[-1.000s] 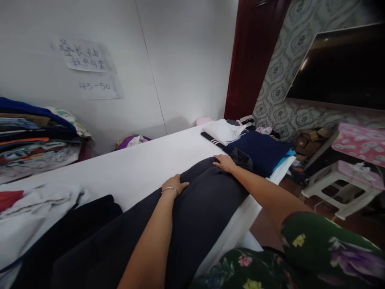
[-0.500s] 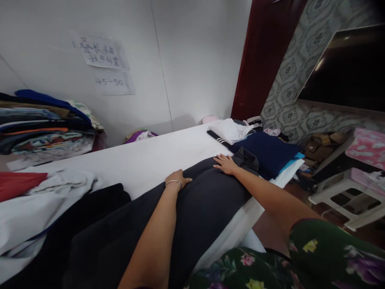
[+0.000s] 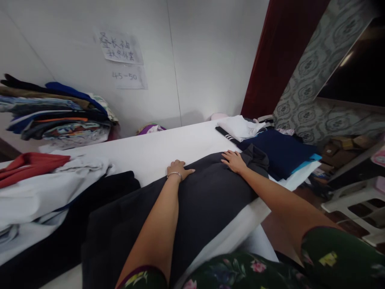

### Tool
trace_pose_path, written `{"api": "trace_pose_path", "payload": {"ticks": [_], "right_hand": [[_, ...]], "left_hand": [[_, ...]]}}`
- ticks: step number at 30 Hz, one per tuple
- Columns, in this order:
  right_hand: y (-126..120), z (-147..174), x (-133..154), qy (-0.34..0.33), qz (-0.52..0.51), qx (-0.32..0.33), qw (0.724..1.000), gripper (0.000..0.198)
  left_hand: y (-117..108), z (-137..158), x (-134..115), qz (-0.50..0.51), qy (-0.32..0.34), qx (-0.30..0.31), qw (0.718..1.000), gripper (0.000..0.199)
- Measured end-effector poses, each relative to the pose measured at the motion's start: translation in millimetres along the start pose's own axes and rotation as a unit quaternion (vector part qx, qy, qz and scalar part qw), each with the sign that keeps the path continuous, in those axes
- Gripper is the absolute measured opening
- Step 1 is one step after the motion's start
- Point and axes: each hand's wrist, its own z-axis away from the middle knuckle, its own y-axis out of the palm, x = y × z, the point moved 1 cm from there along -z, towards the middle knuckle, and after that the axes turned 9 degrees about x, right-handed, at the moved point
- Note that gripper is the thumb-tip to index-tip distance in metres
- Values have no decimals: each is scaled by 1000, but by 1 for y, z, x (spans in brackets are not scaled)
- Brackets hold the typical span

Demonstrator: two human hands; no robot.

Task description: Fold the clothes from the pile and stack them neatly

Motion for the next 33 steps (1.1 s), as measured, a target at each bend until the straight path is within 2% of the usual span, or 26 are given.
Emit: {"api": "trace_pose_path", "payload": {"ticks": [5, 9, 13, 18, 22, 26, 33], "right_hand": [[1, 0, -1, 1, 7, 5, 1000, 51], [4, 2, -3, -9, 24, 3, 1000, 50], [10, 2, -9, -10, 24, -6, 1000, 49], [20, -3, -16, -22, 21, -27, 999, 48], [25, -5, -19, -22, 8, -40, 999, 48], [29, -6, -21, -21, -10, -56, 998, 47], [28, -7, -19, -19, -43, -65, 997, 46]], "left_hand": [[2, -1, 5, 36, 0, -14, 999, 72], [-3, 6, 7, 51, 8, 9, 999, 66], [-5, 30, 8, 37, -5, 25, 999, 62], [0, 75, 15, -4, -78, -16, 997, 65], [7, 111, 30, -32, -134, -40, 990, 68], [11, 135, 52, -59, -156, -43, 985, 69], [-2, 161, 89, -135, -146, -110, 974, 36]]}}
